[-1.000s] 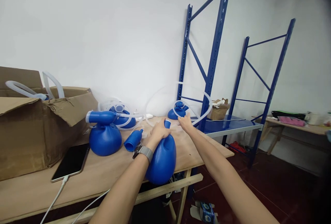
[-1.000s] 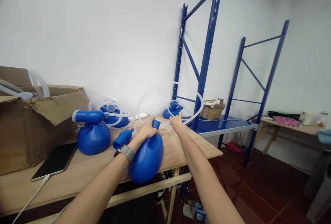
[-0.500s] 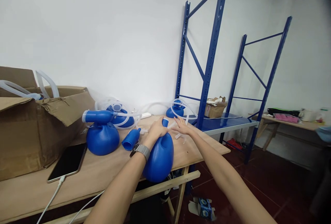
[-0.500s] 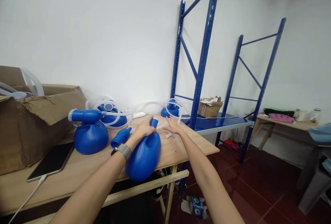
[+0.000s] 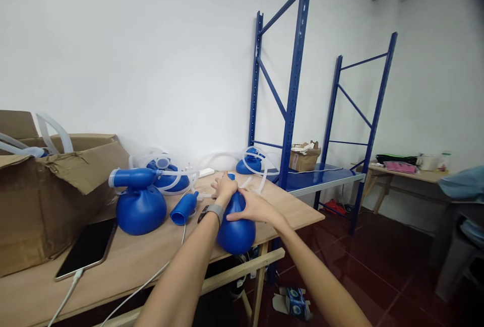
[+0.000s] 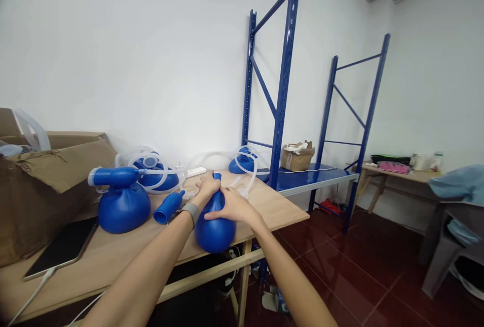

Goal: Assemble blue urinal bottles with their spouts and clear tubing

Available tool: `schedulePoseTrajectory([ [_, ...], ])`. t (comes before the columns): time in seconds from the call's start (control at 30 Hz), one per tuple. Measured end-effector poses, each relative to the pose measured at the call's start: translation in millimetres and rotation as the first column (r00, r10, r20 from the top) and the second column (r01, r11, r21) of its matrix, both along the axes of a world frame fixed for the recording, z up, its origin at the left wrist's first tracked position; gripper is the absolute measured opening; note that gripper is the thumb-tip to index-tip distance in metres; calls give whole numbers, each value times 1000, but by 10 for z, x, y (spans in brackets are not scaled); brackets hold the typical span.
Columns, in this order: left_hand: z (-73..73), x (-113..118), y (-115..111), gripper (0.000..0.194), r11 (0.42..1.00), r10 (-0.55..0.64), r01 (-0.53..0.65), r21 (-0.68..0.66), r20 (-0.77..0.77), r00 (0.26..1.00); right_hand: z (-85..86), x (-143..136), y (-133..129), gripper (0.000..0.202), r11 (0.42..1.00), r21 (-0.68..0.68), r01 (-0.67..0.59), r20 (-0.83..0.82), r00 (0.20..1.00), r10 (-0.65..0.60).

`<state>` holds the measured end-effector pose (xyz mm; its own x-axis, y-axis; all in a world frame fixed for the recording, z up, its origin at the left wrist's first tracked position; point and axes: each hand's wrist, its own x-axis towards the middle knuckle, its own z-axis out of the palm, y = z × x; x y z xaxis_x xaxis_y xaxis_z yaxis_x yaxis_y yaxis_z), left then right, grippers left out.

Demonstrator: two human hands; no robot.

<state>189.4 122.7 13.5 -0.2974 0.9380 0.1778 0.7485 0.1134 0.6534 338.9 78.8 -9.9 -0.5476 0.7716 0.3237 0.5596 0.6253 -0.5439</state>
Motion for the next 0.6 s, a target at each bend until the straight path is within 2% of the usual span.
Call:
schedulePoseTrajectory([
  [0.07, 49, -138, -13, 64, 999, -16, 19, 49, -44, 999, 264, 189, 67, 105, 982, -64, -178, 55, 982, 181],
  [0.1, 71, -231, -21, 60, 996, -30, 35, 77, -70, 997, 383, 308, 122, 100, 975, -88, -206, 104, 971, 214],
  [0.17, 103, -429, -43, 45, 990, -61, 75, 117, -120, 991, 547, 529, 227, 95, 971, -128, -200, 220, 949, 224],
  [0.23, 115, -602, -79, 29, 983, -101, 124, 135, -162, 982, 579, 631, 274, 96, 983, -110, -150, 284, 943, 175],
  [0.3, 111, -721, -133, 33, 975, -142, 171, 145, -193, 971, 479, 554, 242, 97, 996, -45, -77, 276, 957, 86],
  [0.37, 101, -790, -204, 42, 966, -167, 203, 161, -214, 962, 296, 332, 169, 88, 998, 47, 48, 187, 981, -56],
  [0.4, 98, -811, -243, 46, 962, -173, 213, 170, -221, 960, 198, 198, 137, 77, 982, 106, 154, 113, 980, -166],
  [0.47, 96, -847, -320, 52, 950, -219, 258, 178, -212, 952, 32, -48, 112, 64, 944, 213, 251, 53, 962, -267],
  [0.53, 99, -888, -385, 54, 912, -336, 365, 187, -166, 927, -66, -206, 151, 66, 915, 273, 296, 62, 944, -324],
  [0.6, 104, -943, -432, 53, 850, -472, 486, 203, -119, 874, -102, -270, 229, 77, 905, 291, 311, 88, 933, -349],
])
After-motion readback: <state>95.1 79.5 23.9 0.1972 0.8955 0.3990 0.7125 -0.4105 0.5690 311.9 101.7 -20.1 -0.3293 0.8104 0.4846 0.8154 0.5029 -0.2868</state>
